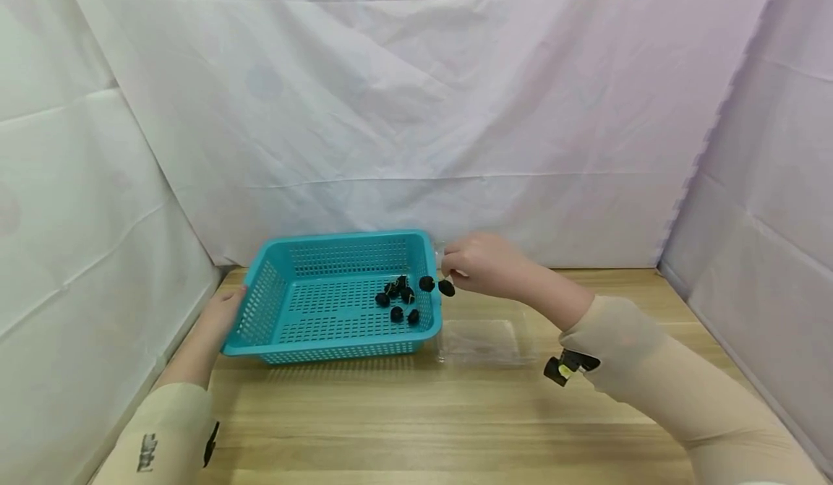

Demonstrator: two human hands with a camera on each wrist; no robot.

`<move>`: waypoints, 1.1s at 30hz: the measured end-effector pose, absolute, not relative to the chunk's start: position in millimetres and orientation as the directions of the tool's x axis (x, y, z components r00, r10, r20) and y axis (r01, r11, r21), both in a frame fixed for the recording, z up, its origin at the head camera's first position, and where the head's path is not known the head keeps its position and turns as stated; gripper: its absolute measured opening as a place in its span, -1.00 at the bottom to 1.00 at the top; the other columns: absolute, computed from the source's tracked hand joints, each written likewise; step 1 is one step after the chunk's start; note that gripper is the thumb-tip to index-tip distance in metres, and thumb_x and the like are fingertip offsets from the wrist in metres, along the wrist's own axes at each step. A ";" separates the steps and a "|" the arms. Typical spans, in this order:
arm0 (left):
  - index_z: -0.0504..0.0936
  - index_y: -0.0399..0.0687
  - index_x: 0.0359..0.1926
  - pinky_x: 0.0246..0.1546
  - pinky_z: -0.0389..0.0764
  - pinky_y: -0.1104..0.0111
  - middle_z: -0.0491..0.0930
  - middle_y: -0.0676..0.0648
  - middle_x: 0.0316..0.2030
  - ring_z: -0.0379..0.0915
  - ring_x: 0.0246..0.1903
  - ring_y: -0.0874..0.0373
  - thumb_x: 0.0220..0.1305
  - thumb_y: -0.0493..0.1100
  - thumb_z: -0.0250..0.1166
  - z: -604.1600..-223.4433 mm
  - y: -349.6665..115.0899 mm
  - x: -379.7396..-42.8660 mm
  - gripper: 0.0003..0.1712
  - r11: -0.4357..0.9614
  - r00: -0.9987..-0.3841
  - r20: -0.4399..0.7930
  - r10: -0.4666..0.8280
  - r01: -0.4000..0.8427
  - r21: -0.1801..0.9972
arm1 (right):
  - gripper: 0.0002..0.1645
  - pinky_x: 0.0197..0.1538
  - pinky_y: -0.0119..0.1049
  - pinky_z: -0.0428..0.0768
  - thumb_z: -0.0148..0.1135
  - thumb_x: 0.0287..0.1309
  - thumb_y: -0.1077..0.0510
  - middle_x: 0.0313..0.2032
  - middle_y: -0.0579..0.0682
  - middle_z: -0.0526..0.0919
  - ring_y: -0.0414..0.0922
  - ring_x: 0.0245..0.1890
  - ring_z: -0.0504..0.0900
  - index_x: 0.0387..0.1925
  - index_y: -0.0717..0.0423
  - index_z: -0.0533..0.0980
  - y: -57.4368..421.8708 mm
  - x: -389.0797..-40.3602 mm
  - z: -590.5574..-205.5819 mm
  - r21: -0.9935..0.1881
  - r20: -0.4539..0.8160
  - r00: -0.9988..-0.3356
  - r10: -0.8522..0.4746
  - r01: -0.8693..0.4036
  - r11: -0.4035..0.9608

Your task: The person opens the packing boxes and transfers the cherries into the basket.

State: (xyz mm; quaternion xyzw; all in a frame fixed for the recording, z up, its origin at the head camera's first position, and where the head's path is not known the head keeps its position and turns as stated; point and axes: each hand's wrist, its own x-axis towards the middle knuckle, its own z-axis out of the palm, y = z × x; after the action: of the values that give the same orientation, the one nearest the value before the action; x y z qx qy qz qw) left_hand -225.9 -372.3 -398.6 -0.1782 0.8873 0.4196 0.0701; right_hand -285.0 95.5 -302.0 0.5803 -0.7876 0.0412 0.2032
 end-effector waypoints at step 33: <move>0.03 -0.56 0.39 0.10 0.36 -0.11 0.19 -0.55 0.25 0.21 0.19 -0.38 0.48 0.30 -0.48 -399.8 -372.3 -226.1 -0.04 0.591 -0.920 -0.286 -0.268 -0.391 0.705 | -0.83 -0.35 -0.38 0.47 0.21 0.21 0.32 -0.34 -0.14 0.64 -0.24 -0.39 0.51 -0.33 0.03 0.66 41.8 -298.8 -315.7 -0.032 0.205 -0.398 -0.894 -0.916 0.400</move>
State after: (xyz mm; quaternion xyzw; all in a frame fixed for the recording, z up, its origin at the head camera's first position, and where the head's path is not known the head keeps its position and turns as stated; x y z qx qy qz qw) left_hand -226.1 -372.3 -399.8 -0.1855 0.8888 0.4124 0.0748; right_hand -298.8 41.8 -315.7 0.5431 -0.8332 0.0700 0.0774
